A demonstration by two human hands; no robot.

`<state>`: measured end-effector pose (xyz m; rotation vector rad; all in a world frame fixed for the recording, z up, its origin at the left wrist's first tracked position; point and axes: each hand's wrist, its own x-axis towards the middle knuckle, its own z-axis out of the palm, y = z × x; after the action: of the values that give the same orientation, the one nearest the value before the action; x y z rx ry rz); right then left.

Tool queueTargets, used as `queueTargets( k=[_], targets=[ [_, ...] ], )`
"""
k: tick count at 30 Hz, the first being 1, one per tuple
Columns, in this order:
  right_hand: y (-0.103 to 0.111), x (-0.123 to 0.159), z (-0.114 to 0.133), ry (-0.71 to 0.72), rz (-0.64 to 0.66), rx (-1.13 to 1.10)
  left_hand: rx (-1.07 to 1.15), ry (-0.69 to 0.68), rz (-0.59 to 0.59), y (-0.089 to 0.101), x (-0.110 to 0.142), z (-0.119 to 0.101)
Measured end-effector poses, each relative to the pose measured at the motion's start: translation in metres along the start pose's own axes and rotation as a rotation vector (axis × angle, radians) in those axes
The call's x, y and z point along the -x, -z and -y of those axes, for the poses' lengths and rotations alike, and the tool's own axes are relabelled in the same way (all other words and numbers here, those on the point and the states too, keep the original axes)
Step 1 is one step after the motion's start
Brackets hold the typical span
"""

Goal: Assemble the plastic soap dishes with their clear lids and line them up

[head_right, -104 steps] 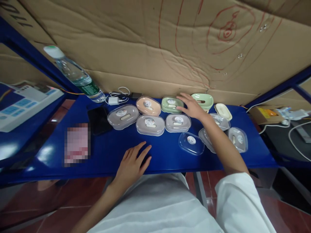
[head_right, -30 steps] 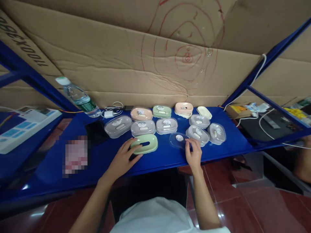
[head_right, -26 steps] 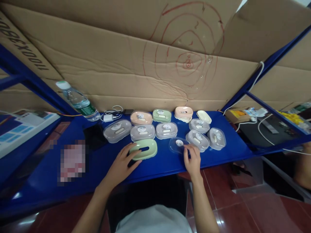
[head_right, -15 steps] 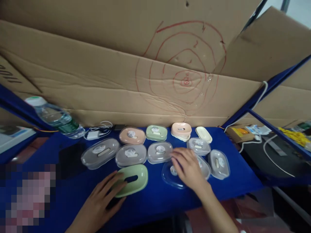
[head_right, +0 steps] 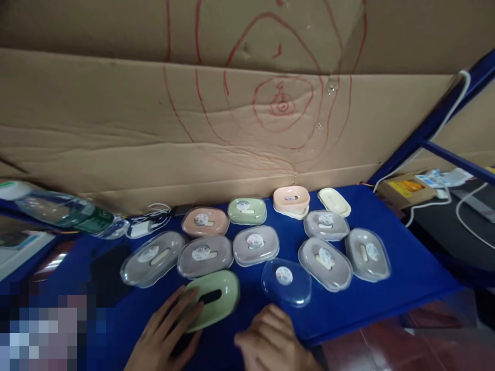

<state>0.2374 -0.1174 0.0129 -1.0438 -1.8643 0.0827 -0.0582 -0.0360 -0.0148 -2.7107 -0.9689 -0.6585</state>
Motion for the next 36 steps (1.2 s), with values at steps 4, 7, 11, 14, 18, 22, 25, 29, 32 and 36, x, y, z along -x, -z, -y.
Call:
queueTargets(
  k=[4,7,11,14,18,22,25,29,32,36],
  targets=[
    [0.005,0.011,-0.002,-0.183,-0.103,0.102,0.123,0.048,-0.021,0.002,-0.004,-0.004],
    [0.001,0.011,0.0,-0.257,-0.23,0.252,0.226,0.041,-0.043,0.002,-0.002,-0.002],
    [-0.004,0.013,0.003,-0.251,-0.24,0.32,0.301,0.0,-0.077,0.001,0.001,0.002],
    [0.014,0.015,0.004,-0.168,-0.109,0.32,0.305,-0.018,-0.088,0.0,0.003,0.003],
    [0.07,-0.016,-0.022,-0.045,-0.042,0.436,0.329,0.034,-0.107,-0.002,0.006,0.002],
    [0.123,-0.092,-0.105,-0.168,0.112,0.692,0.347,0.091,-0.119,-0.002,0.006,0.0],
    [0.156,-0.131,-0.179,-0.428,0.238,0.831,0.364,0.11,-0.103,-0.001,0.006,0.0],
    [0.176,-0.138,-0.236,-0.603,0.369,0.813,0.363,0.105,-0.096,-0.001,0.007,0.001],
    [0.158,-0.136,-0.244,-0.501,0.43,0.738,0.359,0.109,-0.104,-0.004,0.006,0.002],
    [0.13,-0.139,-0.243,-0.38,0.535,0.624,0.377,0.119,-0.091,-0.005,0.007,0.003]
  ],
)
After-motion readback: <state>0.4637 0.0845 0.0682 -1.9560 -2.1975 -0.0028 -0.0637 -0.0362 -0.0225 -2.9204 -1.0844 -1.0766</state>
